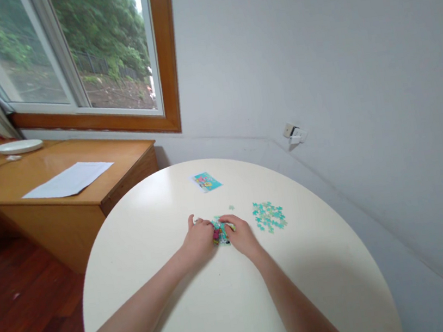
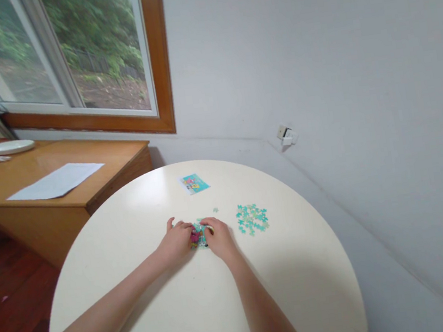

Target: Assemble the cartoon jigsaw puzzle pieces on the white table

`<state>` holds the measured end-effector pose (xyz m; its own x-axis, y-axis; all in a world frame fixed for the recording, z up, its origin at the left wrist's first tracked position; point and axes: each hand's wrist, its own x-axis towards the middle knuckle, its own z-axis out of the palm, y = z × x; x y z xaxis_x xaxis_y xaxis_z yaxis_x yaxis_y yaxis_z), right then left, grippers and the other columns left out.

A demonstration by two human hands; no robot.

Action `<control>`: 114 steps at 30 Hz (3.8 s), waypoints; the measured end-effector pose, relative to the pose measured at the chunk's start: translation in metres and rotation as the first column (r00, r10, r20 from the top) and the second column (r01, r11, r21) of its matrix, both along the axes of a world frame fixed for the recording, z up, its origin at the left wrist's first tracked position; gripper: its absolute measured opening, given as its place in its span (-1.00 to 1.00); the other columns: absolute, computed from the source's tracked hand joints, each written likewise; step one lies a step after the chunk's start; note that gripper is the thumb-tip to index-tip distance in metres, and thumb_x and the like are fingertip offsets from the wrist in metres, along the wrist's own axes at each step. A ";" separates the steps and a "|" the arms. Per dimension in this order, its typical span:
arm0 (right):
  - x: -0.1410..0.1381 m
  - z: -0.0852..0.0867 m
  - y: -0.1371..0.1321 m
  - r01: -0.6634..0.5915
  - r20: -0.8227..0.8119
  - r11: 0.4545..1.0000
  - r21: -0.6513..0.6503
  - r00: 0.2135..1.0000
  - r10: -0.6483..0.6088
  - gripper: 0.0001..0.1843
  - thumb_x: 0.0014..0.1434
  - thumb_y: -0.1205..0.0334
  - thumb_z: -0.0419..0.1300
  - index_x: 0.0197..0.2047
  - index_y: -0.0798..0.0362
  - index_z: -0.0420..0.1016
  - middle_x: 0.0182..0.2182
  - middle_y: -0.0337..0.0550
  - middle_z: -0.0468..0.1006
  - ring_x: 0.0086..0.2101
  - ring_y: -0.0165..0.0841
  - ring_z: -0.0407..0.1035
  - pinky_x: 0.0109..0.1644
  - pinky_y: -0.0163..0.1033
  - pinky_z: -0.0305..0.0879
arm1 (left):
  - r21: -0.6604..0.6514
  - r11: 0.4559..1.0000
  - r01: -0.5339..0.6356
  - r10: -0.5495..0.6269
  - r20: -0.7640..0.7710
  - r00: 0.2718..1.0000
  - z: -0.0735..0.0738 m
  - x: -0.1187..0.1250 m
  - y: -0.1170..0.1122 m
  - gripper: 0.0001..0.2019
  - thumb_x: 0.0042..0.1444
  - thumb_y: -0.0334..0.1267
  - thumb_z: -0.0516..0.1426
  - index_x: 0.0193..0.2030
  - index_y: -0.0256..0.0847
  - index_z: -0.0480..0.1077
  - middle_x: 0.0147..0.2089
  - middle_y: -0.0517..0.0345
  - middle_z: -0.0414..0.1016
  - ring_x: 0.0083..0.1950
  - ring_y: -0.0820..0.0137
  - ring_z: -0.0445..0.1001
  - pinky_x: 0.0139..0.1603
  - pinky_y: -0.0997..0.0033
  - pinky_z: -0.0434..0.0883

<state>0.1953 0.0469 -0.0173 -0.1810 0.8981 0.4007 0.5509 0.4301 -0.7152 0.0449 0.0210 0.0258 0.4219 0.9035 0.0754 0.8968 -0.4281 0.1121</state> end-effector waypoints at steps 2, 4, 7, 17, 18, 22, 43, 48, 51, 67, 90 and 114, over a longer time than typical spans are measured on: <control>0.001 -0.001 0.001 0.023 -0.045 1.000 -0.015 0.999 -0.023 -0.67 -0.01 0.46 -0.01 -0.27 0.04 0.51 -0.22 -0.14 0.56 -0.16 -0.36 0.42 0.04 -0.21 0.29 | 0.000 1.000 -0.003 0.003 0.030 1.000 0.000 -0.001 0.001 -0.79 -0.04 -0.48 0.01 -0.30 -0.26 0.43 -0.18 -0.05 0.50 -0.05 0.16 0.41 0.21 -0.13 0.00; 0.001 -0.001 0.001 0.046 -0.054 0.998 -0.032 0.997 -0.047 -0.68 -0.01 0.46 -0.01 -0.27 0.05 0.51 -0.22 -0.14 0.56 -0.16 -0.36 0.42 0.04 -0.21 0.28 | 0.008 1.000 -0.005 0.004 0.069 0.998 -0.002 0.000 0.001 -0.78 -0.05 -0.48 0.02 -0.30 -0.24 0.43 -0.16 -0.03 0.50 -0.04 0.17 0.40 0.21 -0.11 0.00; 0.002 -0.001 0.002 0.066 -0.022 0.996 -0.058 0.998 -0.067 -0.67 -0.01 0.46 -0.01 -0.28 0.05 0.52 -0.22 -0.13 0.56 -0.16 -0.34 0.42 0.04 -0.18 0.28 | 0.023 1.000 -0.013 0.010 0.118 0.993 -0.008 0.002 0.001 -0.76 -0.03 -0.48 0.01 -0.26 -0.22 0.42 -0.11 -0.01 0.48 0.00 0.17 0.38 0.20 -0.11 0.00; 0.001 -0.001 0.001 0.068 0.016 0.995 -0.077 0.998 -0.067 -0.66 -0.05 0.48 0.00 -0.31 0.03 0.53 -0.25 -0.16 0.57 -0.17 -0.34 0.41 0.03 -0.18 0.27 | 0.082 0.982 -0.170 0.139 0.298 0.944 -0.012 -0.014 0.015 -0.65 0.01 -0.52 -0.06 -0.15 -0.20 0.44 0.01 -0.01 0.44 0.05 0.26 0.36 0.16 0.01 0.03; 0.001 -0.001 0.001 0.068 0.015 0.995 -0.078 0.998 -0.067 -0.66 -0.05 0.48 -0.01 -0.31 0.03 0.53 -0.26 -0.16 0.56 -0.18 -0.34 0.41 0.03 -0.17 0.27 | 0.073 0.974 -0.215 0.183 0.307 0.934 -0.011 -0.018 0.018 -0.65 0.04 -0.51 -0.07 -0.16 -0.21 0.45 -0.02 -0.02 0.45 0.02 0.26 0.38 0.12 0.05 0.08; 0.001 0.000 0.000 0.064 0.005 0.995 -0.078 0.998 -0.064 -0.67 -0.05 0.48 -0.01 -0.32 0.04 0.52 -0.27 -0.16 0.56 -0.19 -0.35 0.41 0.03 -0.17 0.27 | 0.010 0.928 -0.374 0.350 0.324 0.879 -0.006 -0.035 0.028 -0.72 0.12 -0.42 -0.07 -0.23 -0.26 0.46 -0.13 -0.03 0.49 -0.06 0.24 0.41 -0.02 0.16 0.17; 0.001 0.001 0.001 0.048 -0.021 0.996 -0.076 0.999 -0.049 -0.71 -0.05 0.48 0.01 -0.38 0.04 0.52 -0.27 -0.16 0.57 -0.19 -0.34 0.42 0.04 -0.15 0.28 | -0.091 0.972 -0.215 0.231 0.253 0.940 -0.011 -0.042 0.032 -0.77 0.04 -0.35 0.06 -0.18 -0.19 0.47 -0.17 0.00 0.46 -0.16 0.30 0.45 -0.16 0.41 0.33; 0.001 0.000 0.002 0.048 -0.022 0.996 -0.074 0.999 -0.050 -0.71 -0.05 0.48 0.01 -0.38 0.06 0.52 -0.27 -0.14 0.56 -0.19 -0.32 0.42 0.04 -0.10 0.28 | -0.089 0.972 -0.220 0.234 0.218 0.947 -0.010 -0.040 0.031 -0.80 0.05 -0.36 0.04 -0.23 -0.23 0.47 -0.19 -0.02 0.45 -0.16 0.26 0.44 -0.17 0.38 0.32; 0.001 -0.001 0.002 0.041 -0.029 0.996 -0.073 0.999 -0.044 -0.72 -0.05 0.48 0.01 -0.39 0.06 0.51 -0.27 -0.14 0.56 -0.20 -0.32 0.42 0.05 -0.08 0.28 | -0.099 0.969 -0.228 0.244 0.204 0.948 -0.009 -0.038 0.031 -0.81 0.06 -0.35 0.04 -0.24 -0.23 0.46 -0.18 -0.03 0.45 -0.15 0.25 0.43 -0.16 0.37 0.31; 0.002 -0.003 0.003 0.036 -0.031 0.998 -0.047 0.999 -0.038 -0.73 -0.05 0.47 0.02 -0.40 0.04 0.51 -0.28 -0.16 0.56 -0.19 -0.33 0.43 0.05 -0.08 0.28 | -0.123 0.959 -0.257 0.278 0.215 0.936 -0.004 -0.034 0.026 -0.81 0.07 -0.36 0.01 -0.24 -0.21 0.43 -0.12 -0.03 0.44 -0.04 0.19 0.38 -0.03 0.22 0.22; 0.000 0.000 0.001 0.036 0.003 0.998 -0.050 0.999 -0.036 -0.71 -0.05 0.49 0.01 -0.41 0.03 0.52 -0.27 -0.15 0.56 -0.20 -0.33 0.41 0.04 -0.16 0.27 | -0.069 0.984 -0.165 0.177 0.243 0.954 -0.016 -0.030 0.027 -0.74 0.11 -0.39 -0.05 -0.22 -0.16 0.45 -0.15 0.00 0.43 -0.06 0.23 0.37 -0.06 0.21 0.17; 0.002 -0.005 0.004 0.022 -0.015 0.999 -0.031 1.000 -0.023 -0.72 -0.04 0.49 0.01 -0.42 0.03 0.52 -0.26 -0.15 0.55 -0.19 -0.34 0.40 0.02 -0.19 0.27 | -0.092 0.968 -0.236 0.251 0.245 0.936 -0.019 -0.030 0.031 -0.85 0.04 -0.40 0.00 -0.31 -0.22 0.38 -0.17 -0.01 0.43 -0.05 0.19 0.36 -0.11 0.23 0.14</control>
